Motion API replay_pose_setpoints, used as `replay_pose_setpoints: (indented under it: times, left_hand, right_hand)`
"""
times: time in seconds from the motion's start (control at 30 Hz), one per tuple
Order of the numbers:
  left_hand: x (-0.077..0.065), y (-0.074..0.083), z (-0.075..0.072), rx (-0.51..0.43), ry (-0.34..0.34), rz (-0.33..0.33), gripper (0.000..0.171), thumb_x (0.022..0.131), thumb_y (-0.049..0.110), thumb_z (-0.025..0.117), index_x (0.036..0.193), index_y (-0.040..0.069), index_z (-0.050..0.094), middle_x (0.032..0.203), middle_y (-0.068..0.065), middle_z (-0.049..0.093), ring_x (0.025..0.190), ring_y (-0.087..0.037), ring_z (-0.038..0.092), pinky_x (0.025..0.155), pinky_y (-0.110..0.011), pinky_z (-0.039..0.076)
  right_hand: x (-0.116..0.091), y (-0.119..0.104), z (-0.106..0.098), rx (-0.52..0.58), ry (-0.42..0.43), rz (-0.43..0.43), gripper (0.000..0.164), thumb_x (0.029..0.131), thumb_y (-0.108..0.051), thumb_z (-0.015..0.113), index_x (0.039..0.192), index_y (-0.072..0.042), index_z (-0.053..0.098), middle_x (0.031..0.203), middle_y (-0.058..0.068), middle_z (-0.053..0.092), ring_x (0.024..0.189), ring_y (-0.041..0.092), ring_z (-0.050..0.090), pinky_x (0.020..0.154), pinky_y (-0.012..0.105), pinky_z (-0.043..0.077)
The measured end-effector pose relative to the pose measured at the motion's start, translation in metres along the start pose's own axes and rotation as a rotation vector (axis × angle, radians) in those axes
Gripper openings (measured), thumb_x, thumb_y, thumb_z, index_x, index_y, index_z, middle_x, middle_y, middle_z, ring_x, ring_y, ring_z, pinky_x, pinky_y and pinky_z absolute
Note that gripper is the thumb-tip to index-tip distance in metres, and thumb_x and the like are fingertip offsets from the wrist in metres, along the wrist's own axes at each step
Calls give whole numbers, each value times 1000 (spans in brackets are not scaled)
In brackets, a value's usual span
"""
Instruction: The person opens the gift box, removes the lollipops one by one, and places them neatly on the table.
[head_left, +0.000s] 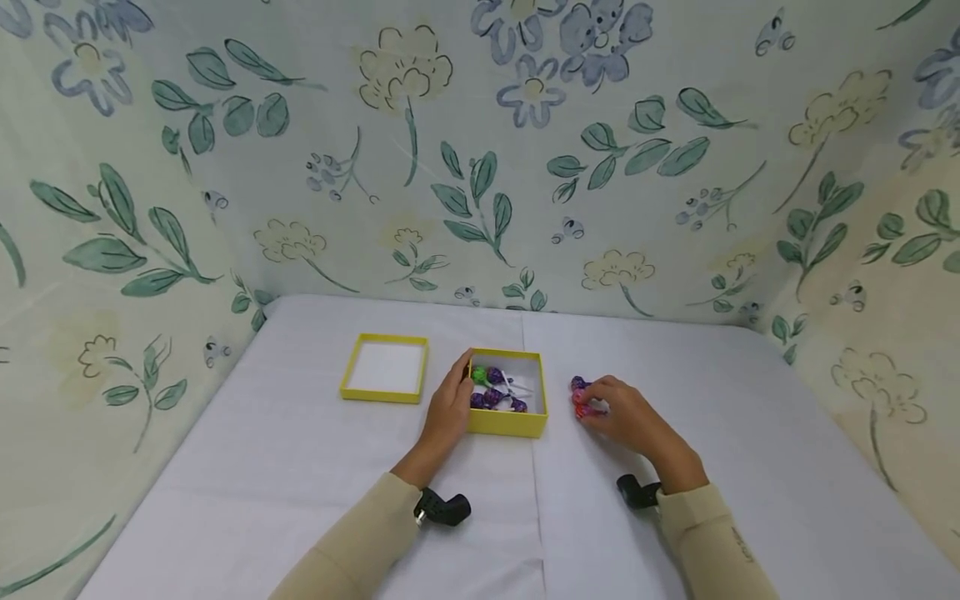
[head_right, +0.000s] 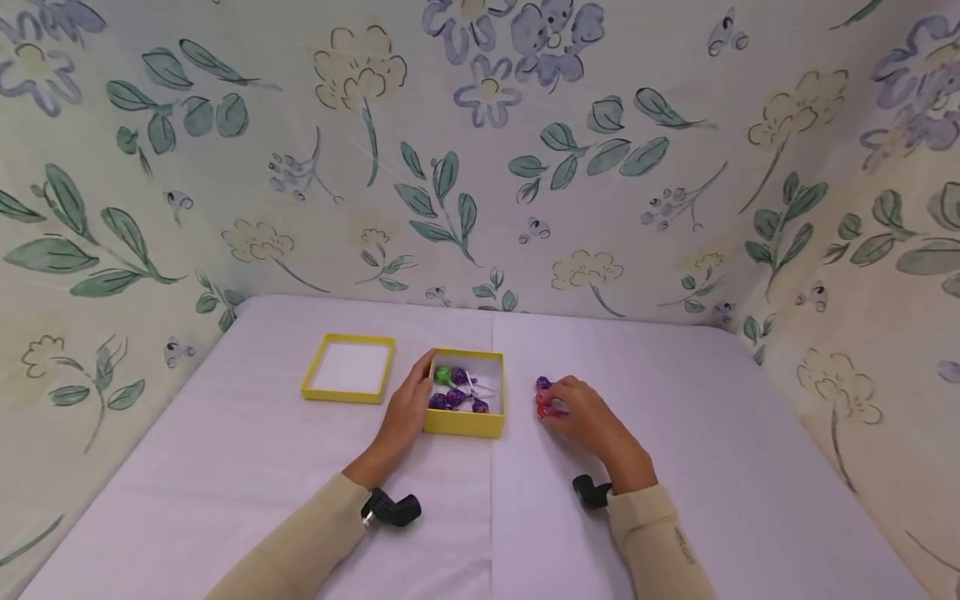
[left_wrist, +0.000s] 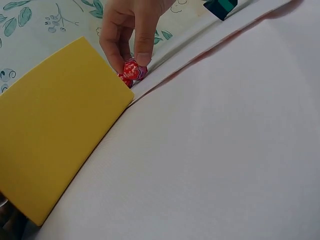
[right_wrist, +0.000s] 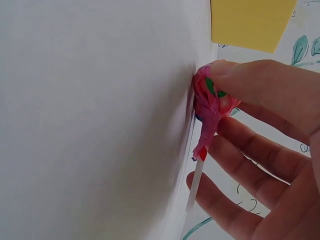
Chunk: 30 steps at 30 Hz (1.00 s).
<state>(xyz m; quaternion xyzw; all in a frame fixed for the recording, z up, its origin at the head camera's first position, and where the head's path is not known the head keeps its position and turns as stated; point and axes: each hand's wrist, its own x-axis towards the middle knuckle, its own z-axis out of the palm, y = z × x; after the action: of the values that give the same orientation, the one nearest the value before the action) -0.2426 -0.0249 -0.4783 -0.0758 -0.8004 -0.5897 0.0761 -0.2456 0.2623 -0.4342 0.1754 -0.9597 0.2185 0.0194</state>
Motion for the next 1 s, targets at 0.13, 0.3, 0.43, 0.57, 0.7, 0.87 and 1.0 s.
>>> replay_pose_setpoints:
  times: [0.13, 0.3, 0.43, 0.57, 0.7, 0.87, 1.0]
  left_hand:
    - [0, 2, -2, 2, -3, -2, 50, 104, 24, 31, 153, 30, 25, 156, 6, 27, 143, -14, 23, 117, -36, 21]
    - [2, 4, -3, -4, -12, 3, 50, 104, 23, 30, 154, 26, 25, 157, 7, 26, 143, -13, 23, 117, -35, 21]
    - [2, 4, -2, -11, -11, 0, 51, 103, 23, 31, 154, 23, 26, 157, 5, 26, 143, -14, 23, 117, -35, 21]
    - [3, 4, -1, -19, -10, -9, 51, 103, 25, 31, 154, 26, 26, 157, 6, 26, 143, -13, 22, 117, -36, 21]
    - [4, 4, 0, -29, -8, -3, 50, 104, 25, 30, 153, 31, 25, 157, 6, 26, 143, -13, 22, 117, -36, 21]
    - [3, 3, 1, -28, -11, -8, 50, 104, 24, 30, 153, 28, 26, 157, 5, 26, 143, -14, 22, 117, -36, 21]
    - [2, 1, 1, -24, -9, -10, 51, 103, 24, 30, 154, 24, 26, 157, 7, 26, 144, -14, 23, 117, -37, 21]
  right_hand:
    - [2, -2, -1, 11, -13, 30, 23, 79, -9, 79, 100, -13, 70, 111, 8, 61, 106, 28, 59, 93, 48, 51]
    - [5, -4, -3, 23, -30, 67, 27, 80, -10, 78, 104, -14, 67, 110, 5, 63, 106, 25, 58, 94, 46, 51]
    - [4, -6, -7, 33, -48, 85, 30, 80, -11, 79, 105, -15, 65, 109, 4, 63, 107, 25, 58, 94, 46, 51]
    - [3, -7, -12, 41, -48, 81, 31, 79, -12, 80, 106, -14, 65, 110, 5, 63, 107, 27, 58, 93, 47, 51]
    - [1, -8, -15, 40, -42, 64, 33, 80, -13, 79, 109, -13, 65, 111, 6, 63, 107, 28, 58, 92, 48, 52]
    - [-1, -11, -18, 45, -38, 61, 36, 81, -15, 78, 114, -11, 65, 112, 7, 63, 108, 29, 58, 91, 48, 52]
    - [-3, -18, -22, 62, -27, 53, 38, 82, -16, 77, 117, -10, 64, 115, 8, 62, 111, 31, 57, 91, 50, 52]
